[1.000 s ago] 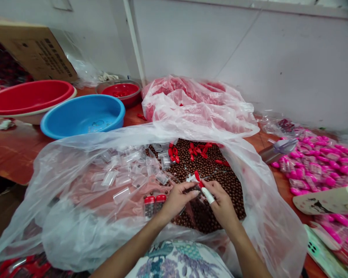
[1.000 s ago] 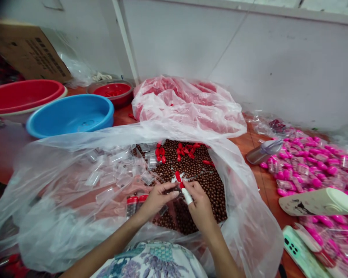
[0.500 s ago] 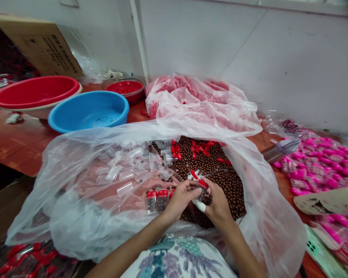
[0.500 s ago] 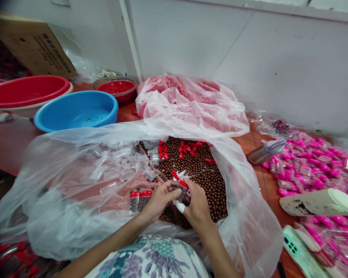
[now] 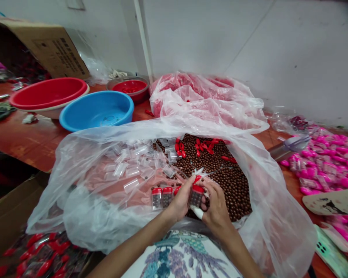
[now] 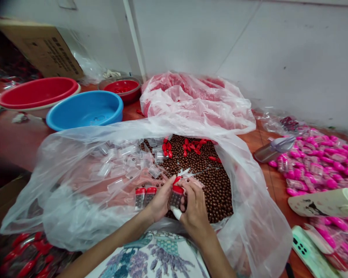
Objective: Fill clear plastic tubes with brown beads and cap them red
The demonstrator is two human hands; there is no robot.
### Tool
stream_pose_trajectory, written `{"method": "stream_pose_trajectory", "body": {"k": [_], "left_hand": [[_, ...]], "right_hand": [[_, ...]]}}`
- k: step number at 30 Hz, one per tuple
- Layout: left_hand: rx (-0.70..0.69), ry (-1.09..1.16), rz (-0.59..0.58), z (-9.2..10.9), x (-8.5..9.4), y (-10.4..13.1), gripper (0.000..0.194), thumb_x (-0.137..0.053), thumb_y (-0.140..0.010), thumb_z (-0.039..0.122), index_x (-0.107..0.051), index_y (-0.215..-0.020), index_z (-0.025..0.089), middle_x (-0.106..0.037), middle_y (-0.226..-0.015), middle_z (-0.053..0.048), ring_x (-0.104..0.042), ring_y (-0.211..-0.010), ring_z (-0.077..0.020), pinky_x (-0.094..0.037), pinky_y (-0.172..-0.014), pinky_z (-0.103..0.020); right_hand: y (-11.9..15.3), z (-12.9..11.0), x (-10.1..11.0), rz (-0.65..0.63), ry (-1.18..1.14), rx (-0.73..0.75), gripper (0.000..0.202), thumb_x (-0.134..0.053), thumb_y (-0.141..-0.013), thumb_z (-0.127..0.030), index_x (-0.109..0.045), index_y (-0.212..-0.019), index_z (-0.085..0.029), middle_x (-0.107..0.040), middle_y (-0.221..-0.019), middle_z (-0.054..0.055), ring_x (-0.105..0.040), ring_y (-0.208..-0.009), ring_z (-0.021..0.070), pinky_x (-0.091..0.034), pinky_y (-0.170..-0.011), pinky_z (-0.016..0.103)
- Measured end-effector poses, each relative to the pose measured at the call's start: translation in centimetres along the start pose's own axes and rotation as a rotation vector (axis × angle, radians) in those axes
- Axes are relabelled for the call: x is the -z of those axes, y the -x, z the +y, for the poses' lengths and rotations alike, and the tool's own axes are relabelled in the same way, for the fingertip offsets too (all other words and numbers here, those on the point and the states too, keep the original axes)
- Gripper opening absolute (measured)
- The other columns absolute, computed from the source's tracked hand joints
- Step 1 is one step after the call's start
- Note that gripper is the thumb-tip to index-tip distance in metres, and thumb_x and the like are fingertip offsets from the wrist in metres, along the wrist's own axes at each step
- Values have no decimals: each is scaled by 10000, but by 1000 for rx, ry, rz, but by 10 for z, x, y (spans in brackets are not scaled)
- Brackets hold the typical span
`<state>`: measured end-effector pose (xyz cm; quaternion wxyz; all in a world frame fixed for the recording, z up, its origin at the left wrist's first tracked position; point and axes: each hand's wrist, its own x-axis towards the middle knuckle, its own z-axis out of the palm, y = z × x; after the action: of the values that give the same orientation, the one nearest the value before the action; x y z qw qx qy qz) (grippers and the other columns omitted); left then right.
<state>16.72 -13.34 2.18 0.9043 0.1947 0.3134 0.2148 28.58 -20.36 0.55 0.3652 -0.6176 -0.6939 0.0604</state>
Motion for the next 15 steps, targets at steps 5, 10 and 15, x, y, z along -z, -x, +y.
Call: {"method": "stream_pose_trajectory", "body": {"k": [5,10,15], "left_hand": [[-15,-51,63,-1,-1,4,469,-411,-823,517,-634,-799,105,-602,-506,-29,-548,-405,-145,-446,-470,-259],[-58,-164,133,-2,-7,7,538,-401,-794,591,-537,-541,135,-524,-435,-11,-476,-363,-106,-367,-419,-223],[-154,-175,145,-13,-5,8,512,-403,-784,609,-501,-560,159,-466,-411,25,-403,-345,-79,-306,-403,-205]], "right_hand": [[-8,-3,9,-82,54,17,802,-579,-716,-191,-175,-1409,-173,-344,-1356,158,-340,-1261,303,-343,-1011,519],[-11,-2,10,-149,82,93,686,-540,-703,-167,-315,-1351,-189,-423,-1332,121,-359,-1258,280,-312,-1031,502],[-11,1,7,-135,122,183,639,-570,-671,-188,-406,-1288,-180,-504,-1282,106,-403,-1225,272,-271,-1052,483]]}}
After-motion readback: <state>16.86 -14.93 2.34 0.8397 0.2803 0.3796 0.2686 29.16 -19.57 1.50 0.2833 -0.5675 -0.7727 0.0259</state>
